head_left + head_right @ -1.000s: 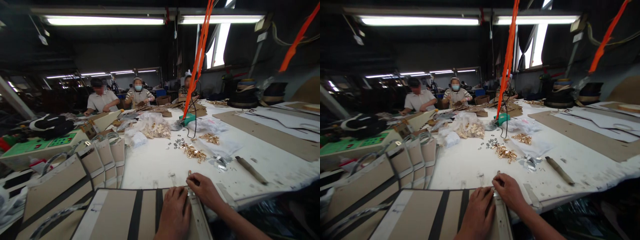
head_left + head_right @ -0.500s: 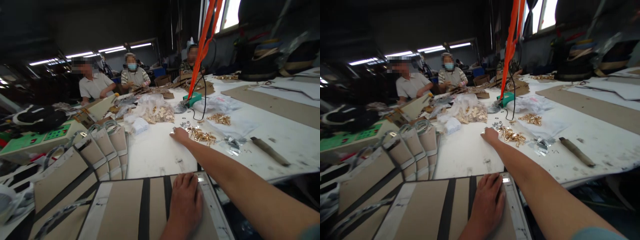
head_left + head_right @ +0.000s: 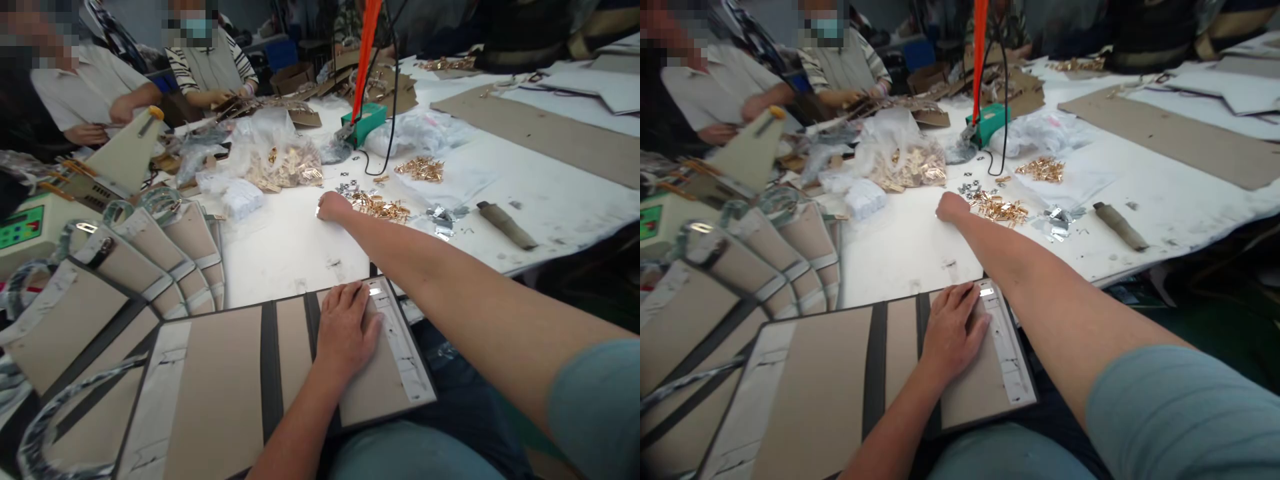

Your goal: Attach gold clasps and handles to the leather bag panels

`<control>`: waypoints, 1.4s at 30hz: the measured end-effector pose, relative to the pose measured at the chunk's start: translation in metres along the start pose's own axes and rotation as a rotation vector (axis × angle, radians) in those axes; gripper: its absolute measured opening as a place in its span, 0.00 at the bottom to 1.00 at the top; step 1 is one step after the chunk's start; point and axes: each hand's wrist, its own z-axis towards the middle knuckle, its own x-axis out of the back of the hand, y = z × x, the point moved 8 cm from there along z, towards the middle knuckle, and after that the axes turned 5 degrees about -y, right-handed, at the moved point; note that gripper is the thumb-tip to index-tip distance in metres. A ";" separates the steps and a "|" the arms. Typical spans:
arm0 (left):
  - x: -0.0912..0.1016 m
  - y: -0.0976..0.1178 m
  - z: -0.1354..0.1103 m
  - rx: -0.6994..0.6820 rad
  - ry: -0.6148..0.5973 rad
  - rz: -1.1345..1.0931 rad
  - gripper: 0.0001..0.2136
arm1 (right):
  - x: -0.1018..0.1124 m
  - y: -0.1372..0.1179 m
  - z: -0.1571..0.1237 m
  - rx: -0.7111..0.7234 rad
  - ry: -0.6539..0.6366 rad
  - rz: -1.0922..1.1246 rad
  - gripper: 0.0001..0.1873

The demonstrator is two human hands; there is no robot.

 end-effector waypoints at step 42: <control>0.001 0.007 -0.008 -0.058 0.083 0.086 0.21 | 0.018 0.093 -0.343 0.204 0.010 -0.104 0.07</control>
